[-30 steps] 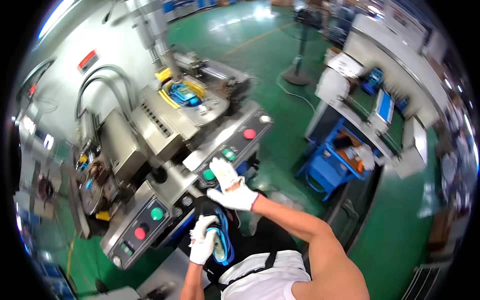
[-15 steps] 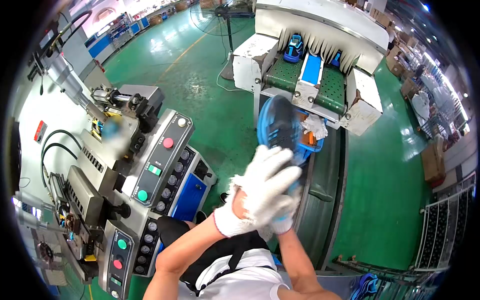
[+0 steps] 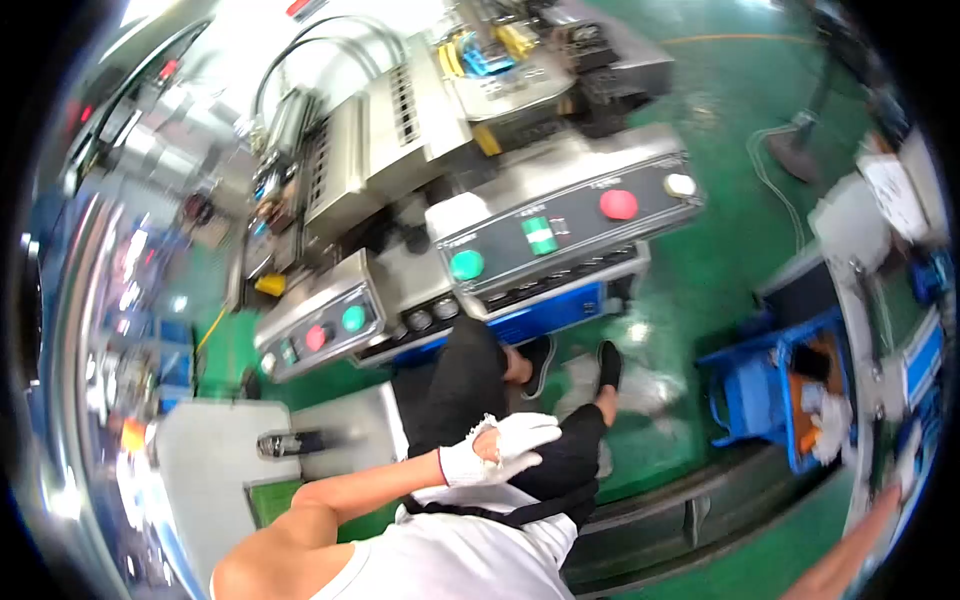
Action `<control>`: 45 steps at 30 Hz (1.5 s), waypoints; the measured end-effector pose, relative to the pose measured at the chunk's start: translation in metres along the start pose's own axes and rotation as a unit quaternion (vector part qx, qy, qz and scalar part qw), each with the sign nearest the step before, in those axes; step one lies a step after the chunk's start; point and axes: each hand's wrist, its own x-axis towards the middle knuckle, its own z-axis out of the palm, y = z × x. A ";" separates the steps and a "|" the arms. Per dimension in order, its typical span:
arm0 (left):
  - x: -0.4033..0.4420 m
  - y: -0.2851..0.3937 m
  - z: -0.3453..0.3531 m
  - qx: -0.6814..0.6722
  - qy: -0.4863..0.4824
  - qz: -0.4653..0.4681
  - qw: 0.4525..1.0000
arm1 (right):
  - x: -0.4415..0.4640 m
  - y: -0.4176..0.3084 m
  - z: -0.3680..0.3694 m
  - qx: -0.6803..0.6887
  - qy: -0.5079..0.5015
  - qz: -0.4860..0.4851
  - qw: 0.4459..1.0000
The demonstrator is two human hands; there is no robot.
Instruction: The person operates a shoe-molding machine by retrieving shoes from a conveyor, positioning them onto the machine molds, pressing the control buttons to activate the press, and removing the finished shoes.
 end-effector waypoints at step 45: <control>-0.716 0.125 0.257 0.208 0.447 -0.864 0.106 | -0.475 -0.389 0.207 -0.240 -0.433 -0.646 0.581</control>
